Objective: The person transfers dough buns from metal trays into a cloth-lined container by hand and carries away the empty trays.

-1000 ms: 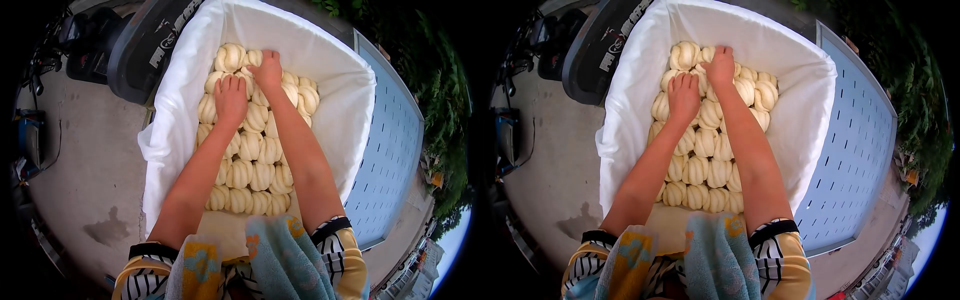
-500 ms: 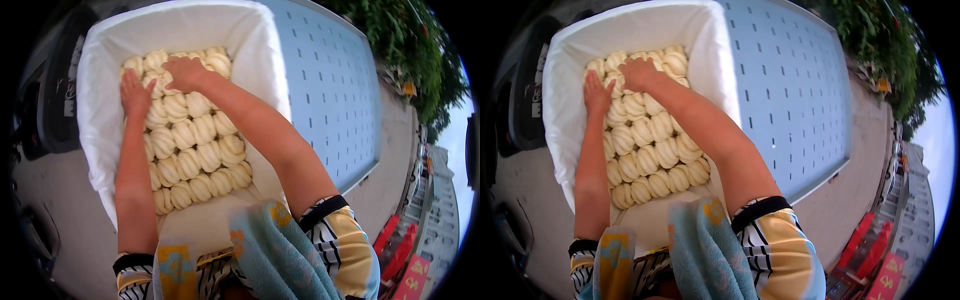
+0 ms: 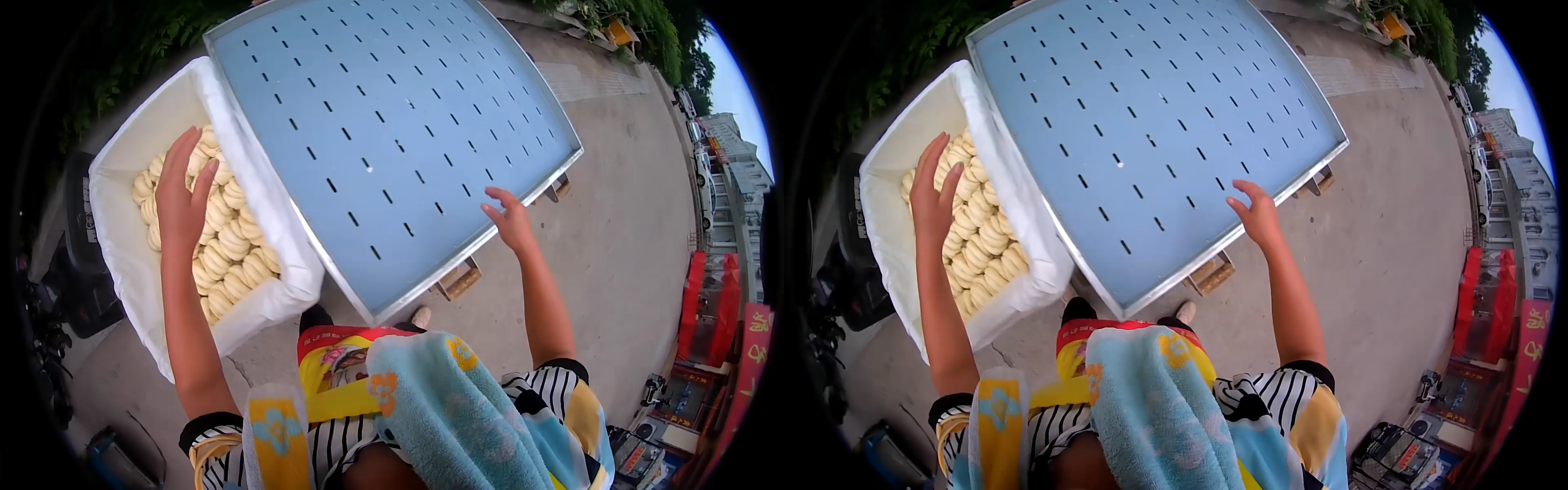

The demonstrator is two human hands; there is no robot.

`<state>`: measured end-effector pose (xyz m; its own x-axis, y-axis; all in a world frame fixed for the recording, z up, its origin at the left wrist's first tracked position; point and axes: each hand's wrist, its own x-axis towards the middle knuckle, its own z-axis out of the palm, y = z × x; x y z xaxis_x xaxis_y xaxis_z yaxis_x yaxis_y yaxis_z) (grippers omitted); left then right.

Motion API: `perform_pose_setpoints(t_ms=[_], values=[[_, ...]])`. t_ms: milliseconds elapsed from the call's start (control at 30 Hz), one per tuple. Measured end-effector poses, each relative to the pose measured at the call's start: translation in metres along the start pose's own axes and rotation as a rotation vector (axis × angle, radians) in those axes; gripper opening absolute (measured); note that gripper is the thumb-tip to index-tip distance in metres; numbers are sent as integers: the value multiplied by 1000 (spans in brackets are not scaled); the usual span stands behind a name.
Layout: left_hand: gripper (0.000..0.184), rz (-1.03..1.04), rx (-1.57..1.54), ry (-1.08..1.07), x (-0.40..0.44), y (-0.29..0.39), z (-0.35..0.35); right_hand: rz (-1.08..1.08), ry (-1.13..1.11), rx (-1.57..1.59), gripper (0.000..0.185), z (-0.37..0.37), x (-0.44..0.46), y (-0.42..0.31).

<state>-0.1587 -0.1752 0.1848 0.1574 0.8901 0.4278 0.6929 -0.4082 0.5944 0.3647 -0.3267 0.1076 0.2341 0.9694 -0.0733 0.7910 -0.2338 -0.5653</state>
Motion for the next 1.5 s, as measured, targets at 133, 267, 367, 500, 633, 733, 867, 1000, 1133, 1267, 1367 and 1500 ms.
perform_pose_setpoints(t_ms=[133, 267, 367, 500, 633, 733, 867, 1000, 1133, 1267, 1367, 1500], values=[[33, -193, -497, -271, -109, 169, 65, 119, -117, -96, 41, -62, -103, 158], [29, -1010, -1092, -969, -254, 270, 178, 22, -118, -122, 49, -122, -124, 246], [33, -1639, -1492, -559, -328, 295, 242, -43, -166, -201, 62, -148, -91, 303], [35, -1874, -1599, 18, -346, 287, 311, -218, -199, -448, 83, -149, -6, 369], [30, -1863, -1582, 387, -347, 292, 367, -285, -262, -601, 87, -157, 39, 389], [25, -1797, -1610, 572, -335, 282, 400, -461, -267, -756, 80, -166, 88, 396], [24, -1728, -1604, 823, -346, 272, 418, -628, -465, -743, 67, -163, 118, 409], [23, -1779, -1460, 936, -344, 270, 428, -677, -619, -750, 48, -153, 138, 417], [24, -1750, -1381, 1030, -343, 278, 434, -725, -800, -671, 31, -153, 161, 417], [24, -1572, -1396, 1010, -346, 289, 435, -807, -774, -644, 35, -156, 163, 422], [25, -1454, -1385, 937, -344, 302, 427, -814, -803, -651, 34, -158, 167, 418], [26, -1242, -1403, 960, -345, 310, 431, -845, -789, -625, 30, -168, 168, 411]])
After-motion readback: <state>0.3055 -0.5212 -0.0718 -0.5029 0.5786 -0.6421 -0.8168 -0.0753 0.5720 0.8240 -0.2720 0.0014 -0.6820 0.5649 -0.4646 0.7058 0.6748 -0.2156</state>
